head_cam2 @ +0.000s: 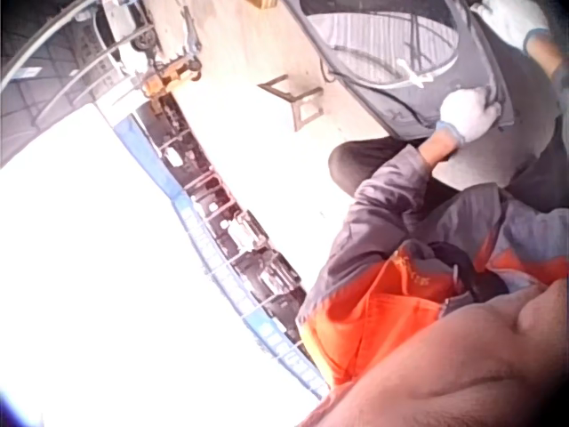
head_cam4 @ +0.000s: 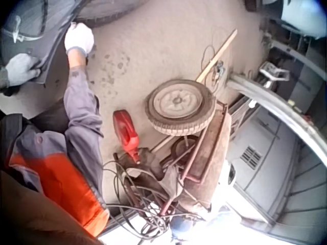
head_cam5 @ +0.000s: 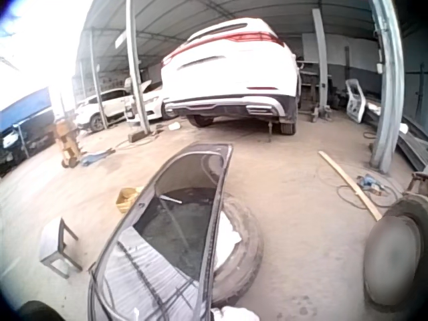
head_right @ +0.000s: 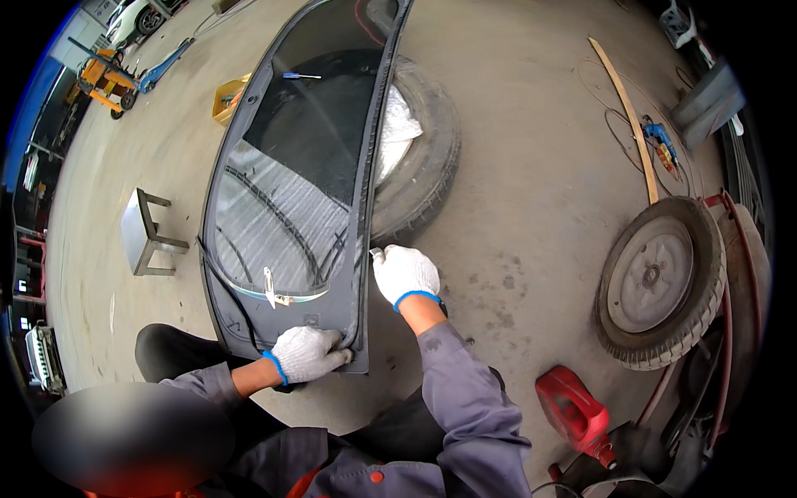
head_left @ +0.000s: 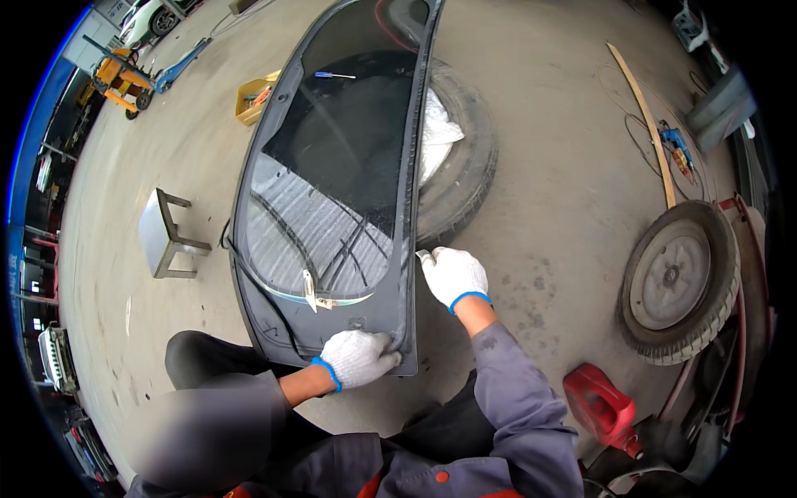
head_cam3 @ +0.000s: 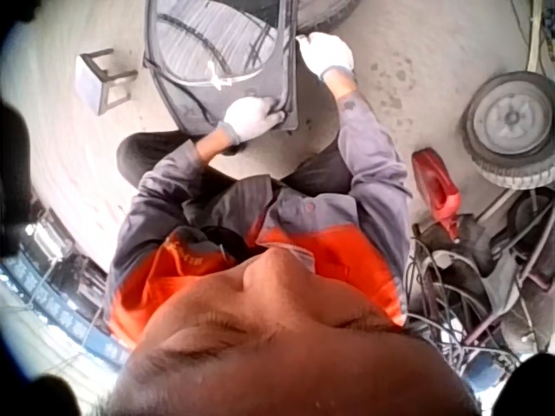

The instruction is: The person uses a metal scraper to remove old sealant from the perimeter of a detached car door window. They work methodically along the edges, peeling away the material and occasionally wiping the surface with a white cloth.

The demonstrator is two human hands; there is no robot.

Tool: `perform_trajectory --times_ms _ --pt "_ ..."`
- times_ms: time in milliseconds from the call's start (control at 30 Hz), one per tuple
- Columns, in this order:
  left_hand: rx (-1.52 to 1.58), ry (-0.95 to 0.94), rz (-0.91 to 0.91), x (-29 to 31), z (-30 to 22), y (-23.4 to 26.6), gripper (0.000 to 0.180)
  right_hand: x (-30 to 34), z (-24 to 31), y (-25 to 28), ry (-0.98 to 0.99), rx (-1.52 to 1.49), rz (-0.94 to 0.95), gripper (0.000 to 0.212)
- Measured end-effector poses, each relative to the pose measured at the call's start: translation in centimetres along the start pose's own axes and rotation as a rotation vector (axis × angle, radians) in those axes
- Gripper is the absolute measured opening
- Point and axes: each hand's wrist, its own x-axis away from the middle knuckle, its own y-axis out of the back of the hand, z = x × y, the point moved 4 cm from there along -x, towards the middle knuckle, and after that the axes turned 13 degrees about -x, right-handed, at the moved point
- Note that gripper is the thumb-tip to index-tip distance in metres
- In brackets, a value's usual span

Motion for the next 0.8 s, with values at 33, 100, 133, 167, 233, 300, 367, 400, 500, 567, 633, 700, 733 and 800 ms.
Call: perform_trajectory --times_ms 33,100,133,167,233,300,367,400,500,567,633,700,733,800 --pt "0.005 -0.003 -0.009 0.0 0.1 -0.2 0.044 -0.1 0.1 0.0 -0.005 0.012 0.002 0.045" --pt "0.009 -0.004 -0.016 0.0 0.1 -0.4 0.044 0.0 0.2 0.2 -0.009 0.016 0.017 0.044" --pt "0.009 -0.002 -0.013 0.1 0.0 -0.3 0.044 0.0 0.2 0.2 -0.003 0.018 0.018 0.043" --pt "0.007 -0.001 -0.009 0.1 0.0 -0.2 0.044 0.0 0.1 0.2 0.002 0.017 0.018 0.043" --pt "-0.003 -0.005 0.003 -0.2 0.0 -0.2 0.044 -0.2 -0.1 0.2 0.012 0.018 0.027 0.043" --pt "-0.014 -0.011 0.001 -0.4 0.1 -0.4 0.044 -0.2 0.0 0.1 0.015 0.028 0.036 0.043" --pt "-0.025 -0.017 -0.015 -0.5 0.3 -0.7 0.044 -0.1 0.2 0.0 0.012 0.046 0.05 0.043" --pt "-0.024 -0.017 -0.012 -0.5 0.4 -0.7 0.045 -0.1 0.3 0.1 0.017 0.053 0.045 0.043" --pt "-0.024 -0.015 0.007 -0.5 0.3 -0.5 0.046 0.0 0.4 0.0 0.041 0.072 0.03 0.041" --pt "-0.031 -0.009 0.033 -0.5 0.1 -0.1 0.048 -0.1 0.5 -0.2 0.073 0.083 0.018 0.04" --pt "-0.081 -0.026 0.095 -0.3 -0.6 0.9 0.046 -0.3 0.4 -0.4 0.082 0.097 0.018 0.038" --pt "-0.121 -0.055 0.108 -0.2 -0.8 1.1 0.048 -0.5 0.7 -0.5 0.09 0.112 0.017 0.036" --pt "-0.134 -0.078 0.091 -0.1 -0.7 0.9 0.05 -0.5 1.0 -0.5 0.09 0.12 0.017 0.036" --pt "-0.149 -0.098 0.075 0.0 -0.6 0.7 0.052 -0.6 1.1 -0.8 0.104 0.127 0.001 0.035"
